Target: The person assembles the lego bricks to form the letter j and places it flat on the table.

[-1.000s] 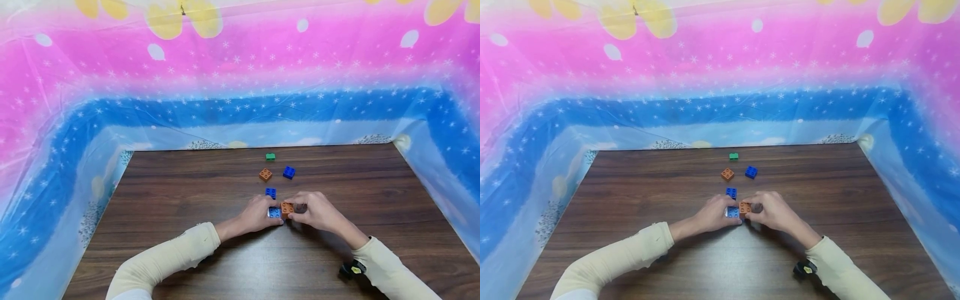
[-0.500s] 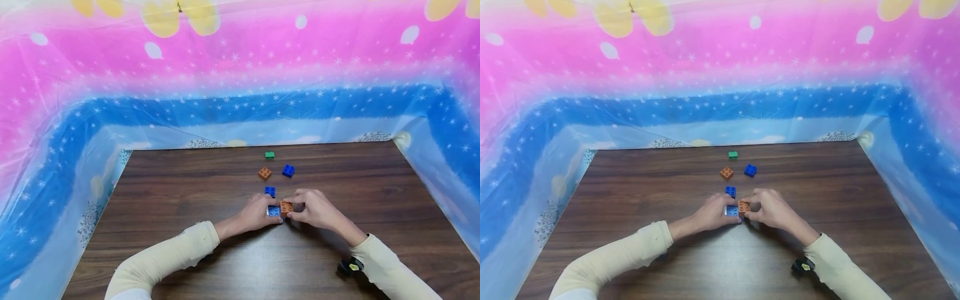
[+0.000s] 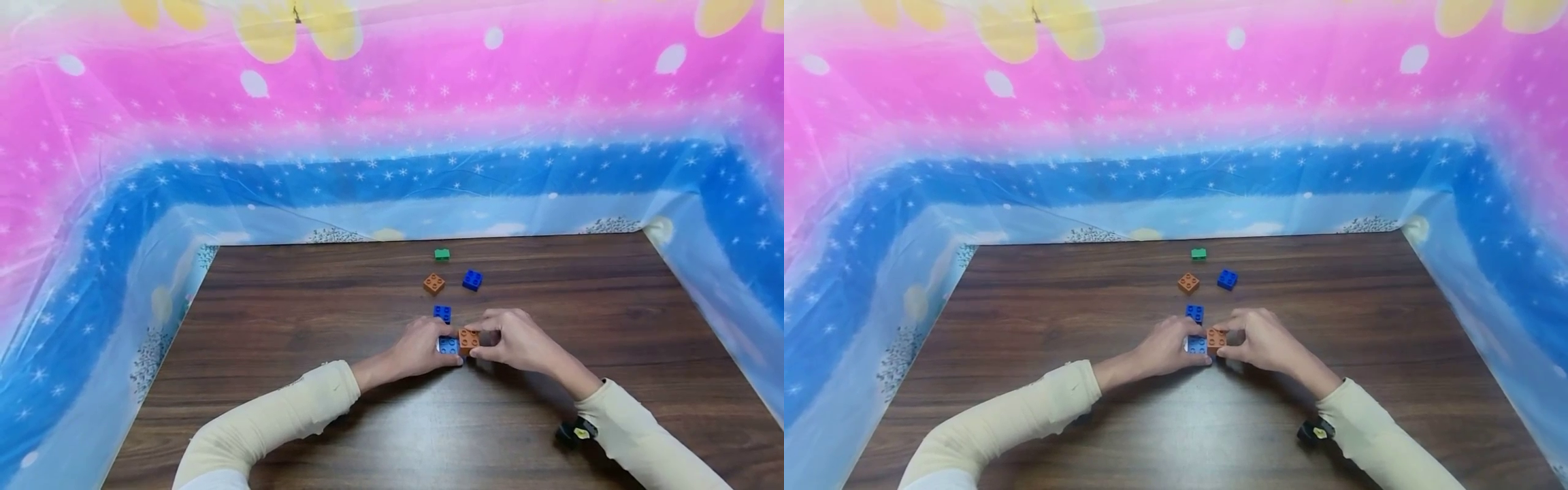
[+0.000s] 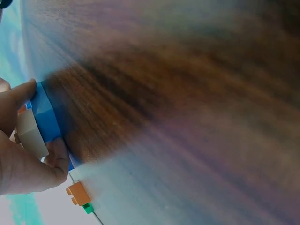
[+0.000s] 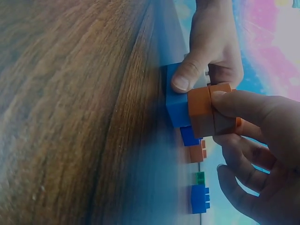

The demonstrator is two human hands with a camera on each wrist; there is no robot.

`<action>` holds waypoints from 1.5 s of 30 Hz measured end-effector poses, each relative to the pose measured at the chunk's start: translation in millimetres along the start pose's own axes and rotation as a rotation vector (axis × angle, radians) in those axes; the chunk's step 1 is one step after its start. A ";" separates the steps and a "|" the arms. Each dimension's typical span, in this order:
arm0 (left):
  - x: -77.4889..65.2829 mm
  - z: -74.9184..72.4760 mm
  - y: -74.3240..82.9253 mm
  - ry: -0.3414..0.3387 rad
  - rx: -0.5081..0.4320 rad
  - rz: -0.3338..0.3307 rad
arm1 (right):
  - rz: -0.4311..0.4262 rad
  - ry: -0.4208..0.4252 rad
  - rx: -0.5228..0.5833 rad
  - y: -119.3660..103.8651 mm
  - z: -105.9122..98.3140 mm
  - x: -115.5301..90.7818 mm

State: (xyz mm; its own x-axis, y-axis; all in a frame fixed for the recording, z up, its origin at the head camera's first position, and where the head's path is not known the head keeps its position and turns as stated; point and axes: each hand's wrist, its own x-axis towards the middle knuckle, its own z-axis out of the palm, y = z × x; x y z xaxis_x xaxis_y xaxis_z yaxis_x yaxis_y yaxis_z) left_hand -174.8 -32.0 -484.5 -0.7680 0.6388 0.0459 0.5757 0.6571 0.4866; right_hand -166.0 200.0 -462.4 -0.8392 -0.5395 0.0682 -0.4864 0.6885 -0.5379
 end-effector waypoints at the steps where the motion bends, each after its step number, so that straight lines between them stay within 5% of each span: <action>1: 0.0 0.1 -0.2 -0.001 0.000 0.000 | -0.002 0.000 -0.002 0.0 0.0 -0.1; 26: 0.5 -0.2 -0.3 -0.005 -0.009 -0.022 | -0.043 0.051 0.072 6.9 8.1 -4.9; 33: 0.3 1.2 -0.1 -0.005 -0.013 -0.021 | 0.010 0.030 0.109 9.8 2.2 -10.9; 45: -0.2 0.3 1.3 -0.002 -0.006 -0.022 | -0.008 0.085 0.035 29.4 -4.5 -4.2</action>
State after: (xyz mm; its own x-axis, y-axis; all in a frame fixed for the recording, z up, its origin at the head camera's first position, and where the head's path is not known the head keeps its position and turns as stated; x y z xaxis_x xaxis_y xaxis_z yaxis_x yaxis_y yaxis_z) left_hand -173.8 -31.1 -484.1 -0.7798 0.6252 0.0339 0.5572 0.6683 0.4927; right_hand -177.9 224.7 -474.7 -0.8540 -0.5003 0.1430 -0.4852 0.6662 -0.5664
